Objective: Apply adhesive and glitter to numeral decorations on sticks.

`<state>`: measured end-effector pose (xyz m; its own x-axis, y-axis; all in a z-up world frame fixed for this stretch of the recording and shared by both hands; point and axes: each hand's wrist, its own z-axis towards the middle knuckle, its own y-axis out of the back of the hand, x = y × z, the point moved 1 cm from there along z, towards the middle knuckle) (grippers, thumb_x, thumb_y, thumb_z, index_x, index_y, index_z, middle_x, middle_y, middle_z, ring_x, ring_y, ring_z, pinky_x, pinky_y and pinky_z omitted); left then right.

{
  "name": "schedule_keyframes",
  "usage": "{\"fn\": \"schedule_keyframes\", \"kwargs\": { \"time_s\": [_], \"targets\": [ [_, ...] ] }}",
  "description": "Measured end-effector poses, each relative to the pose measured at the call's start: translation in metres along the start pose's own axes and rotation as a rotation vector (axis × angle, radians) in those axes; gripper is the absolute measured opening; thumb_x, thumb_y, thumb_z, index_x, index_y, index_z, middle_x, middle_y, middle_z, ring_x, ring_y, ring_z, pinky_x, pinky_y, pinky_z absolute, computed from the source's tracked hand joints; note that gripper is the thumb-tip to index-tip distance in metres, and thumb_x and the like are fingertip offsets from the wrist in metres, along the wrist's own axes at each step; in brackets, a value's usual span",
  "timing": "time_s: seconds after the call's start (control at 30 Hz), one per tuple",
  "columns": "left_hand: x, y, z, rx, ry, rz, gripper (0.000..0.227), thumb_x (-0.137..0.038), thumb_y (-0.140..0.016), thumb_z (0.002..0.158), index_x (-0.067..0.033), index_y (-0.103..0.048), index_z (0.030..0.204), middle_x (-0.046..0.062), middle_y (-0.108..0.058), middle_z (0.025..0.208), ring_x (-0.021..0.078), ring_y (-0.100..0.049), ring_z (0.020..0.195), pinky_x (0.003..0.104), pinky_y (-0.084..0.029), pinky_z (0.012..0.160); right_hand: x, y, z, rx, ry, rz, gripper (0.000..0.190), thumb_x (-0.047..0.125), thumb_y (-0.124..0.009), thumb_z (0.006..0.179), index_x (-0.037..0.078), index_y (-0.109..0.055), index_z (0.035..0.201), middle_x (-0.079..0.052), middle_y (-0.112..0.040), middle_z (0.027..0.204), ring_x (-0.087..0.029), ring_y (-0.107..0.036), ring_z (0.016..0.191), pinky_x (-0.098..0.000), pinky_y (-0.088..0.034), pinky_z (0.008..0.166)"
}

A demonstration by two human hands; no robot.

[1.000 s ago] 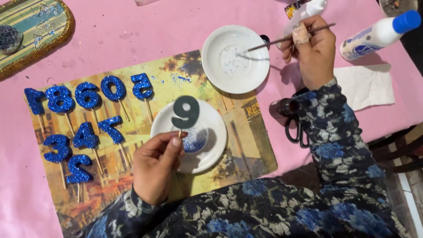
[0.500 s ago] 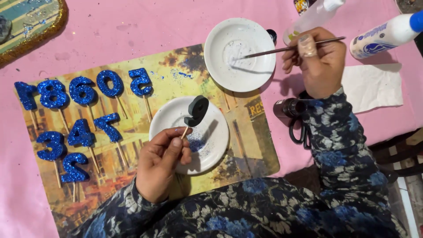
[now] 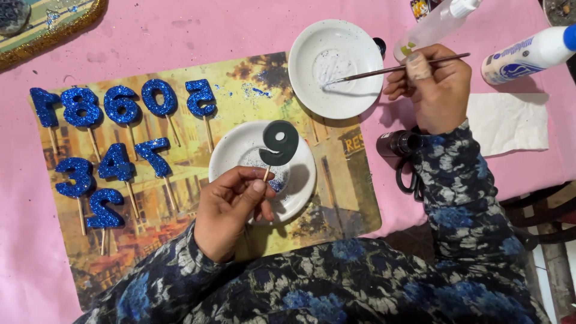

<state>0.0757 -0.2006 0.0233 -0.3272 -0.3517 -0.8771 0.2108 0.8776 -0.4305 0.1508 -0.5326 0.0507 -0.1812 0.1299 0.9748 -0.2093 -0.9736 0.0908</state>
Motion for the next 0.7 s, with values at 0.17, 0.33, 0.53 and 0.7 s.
{"fn": "schedule_keyframes", "kwargs": {
  "time_s": [0.17, 0.33, 0.53, 0.7],
  "targets": [
    [0.001, -0.001, -0.002, -0.058, 0.062, 0.026, 0.019, -0.004, -0.065, 0.085, 0.008, -0.066, 0.101, 0.02, -0.074, 0.079, 0.0132, -0.058, 0.047, 0.023, -0.053, 0.047, -0.005, 0.014, 0.002, -0.101, -0.046, 0.217, 0.005, 0.009, -0.059, 0.102, 0.005, -0.057, 0.1, -0.014, -0.066, 0.082, -0.02, -0.067, 0.066, -0.0275, -0.06, 0.056],
    [-0.005, -0.005, -0.002, -0.089, 0.106, 0.029, 0.022, -0.003, -0.069, 0.082, 0.0074, -0.069, 0.102, 0.018, -0.073, 0.077, 0.0123, -0.058, 0.047, 0.02, -0.054, 0.046, -0.003, 0.017, 0.0, -0.24, -0.12, 0.268, 0.02, 0.027, -0.063, 0.097, 0.008, -0.058, 0.096, -0.011, -0.066, 0.075, -0.016, -0.064, 0.058, -0.0225, -0.054, 0.048],
    [-0.01, -0.005, 0.0, -0.075, 0.085, 0.034, 0.024, -0.009, -0.068, 0.083, 0.0077, -0.069, 0.101, 0.019, -0.072, 0.077, 0.014, -0.057, 0.045, 0.023, -0.052, 0.047, 0.036, 0.016, -0.022, -0.224, -0.152, 0.39, 0.014, 0.023, -0.066, 0.096, 0.013, -0.06, 0.087, 0.001, -0.064, 0.071, -0.008, -0.061, 0.058, -0.0174, -0.046, 0.047],
    [-0.007, -0.006, -0.003, 0.032, 0.055, 0.006, 0.019, -0.002, -0.065, 0.086, 0.0095, -0.067, 0.1, 0.021, -0.072, 0.078, 0.0152, -0.058, 0.047, 0.021, -0.052, 0.046, 0.039, 0.044, -0.097, 0.227, 0.424, 0.259, 0.061, 0.048, -0.065, 0.093, 0.007, -0.041, 0.131, -0.014, -0.059, 0.121, -0.026, -0.074, 0.084, -0.0353, -0.072, 0.068]
  ]
}}
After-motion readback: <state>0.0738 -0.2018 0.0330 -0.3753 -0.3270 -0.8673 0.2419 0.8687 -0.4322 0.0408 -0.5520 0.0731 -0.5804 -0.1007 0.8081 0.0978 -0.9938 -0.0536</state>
